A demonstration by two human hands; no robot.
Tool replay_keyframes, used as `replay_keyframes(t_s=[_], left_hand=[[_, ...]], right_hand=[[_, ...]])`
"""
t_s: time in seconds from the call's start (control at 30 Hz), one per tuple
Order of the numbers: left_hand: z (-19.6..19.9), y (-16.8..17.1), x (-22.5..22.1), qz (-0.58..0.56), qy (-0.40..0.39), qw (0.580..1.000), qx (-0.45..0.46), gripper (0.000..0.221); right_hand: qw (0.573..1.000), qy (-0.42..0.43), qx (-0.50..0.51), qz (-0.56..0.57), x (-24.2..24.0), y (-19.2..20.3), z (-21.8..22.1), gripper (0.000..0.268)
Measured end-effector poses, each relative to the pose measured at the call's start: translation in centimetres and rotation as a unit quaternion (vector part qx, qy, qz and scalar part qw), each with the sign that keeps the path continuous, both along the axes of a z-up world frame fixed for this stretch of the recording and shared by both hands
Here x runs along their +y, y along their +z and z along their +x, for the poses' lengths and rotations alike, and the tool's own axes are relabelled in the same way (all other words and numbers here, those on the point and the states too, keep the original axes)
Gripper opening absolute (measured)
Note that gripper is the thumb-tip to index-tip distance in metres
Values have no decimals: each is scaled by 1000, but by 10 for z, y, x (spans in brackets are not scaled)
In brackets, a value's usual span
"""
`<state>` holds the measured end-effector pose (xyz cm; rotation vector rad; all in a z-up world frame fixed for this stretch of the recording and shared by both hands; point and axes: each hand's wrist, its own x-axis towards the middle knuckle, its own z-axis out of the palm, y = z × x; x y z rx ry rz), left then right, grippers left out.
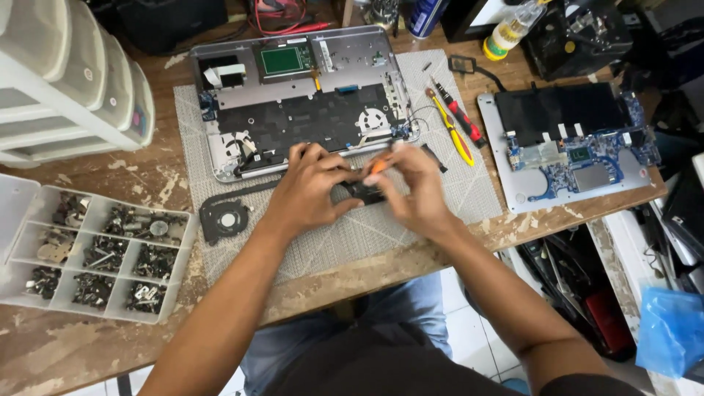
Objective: A person is seen repairing a laptop, specifically searching for the correct screws in a component tray and then using a precision screwdriver to install a cooling fan into the laptop chassis.
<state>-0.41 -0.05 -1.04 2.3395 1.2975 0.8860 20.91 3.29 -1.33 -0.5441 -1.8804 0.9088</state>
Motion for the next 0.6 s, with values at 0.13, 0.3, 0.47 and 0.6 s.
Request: replay_keyframes(t_s=[0.13, 0.3, 0.47, 0.6], left_hand=[[1, -5, -3, 15, -1, 1000, 8, 38], [3, -1, -3, 98, 2, 995, 28, 36], [-23, 48, -22, 207, 23, 977, 49, 20], [-108, 145, -86, 173, 40, 962, 206, 36]], right_hand=[[995, -50, -37, 83, -14, 41, 20, 62], [951, -124, -253, 125, -14, 31, 37, 37], [933, -159, -282, 159, -9, -22, 61, 32], [927, -126, -316, 159, -9, -12, 64, 32]])
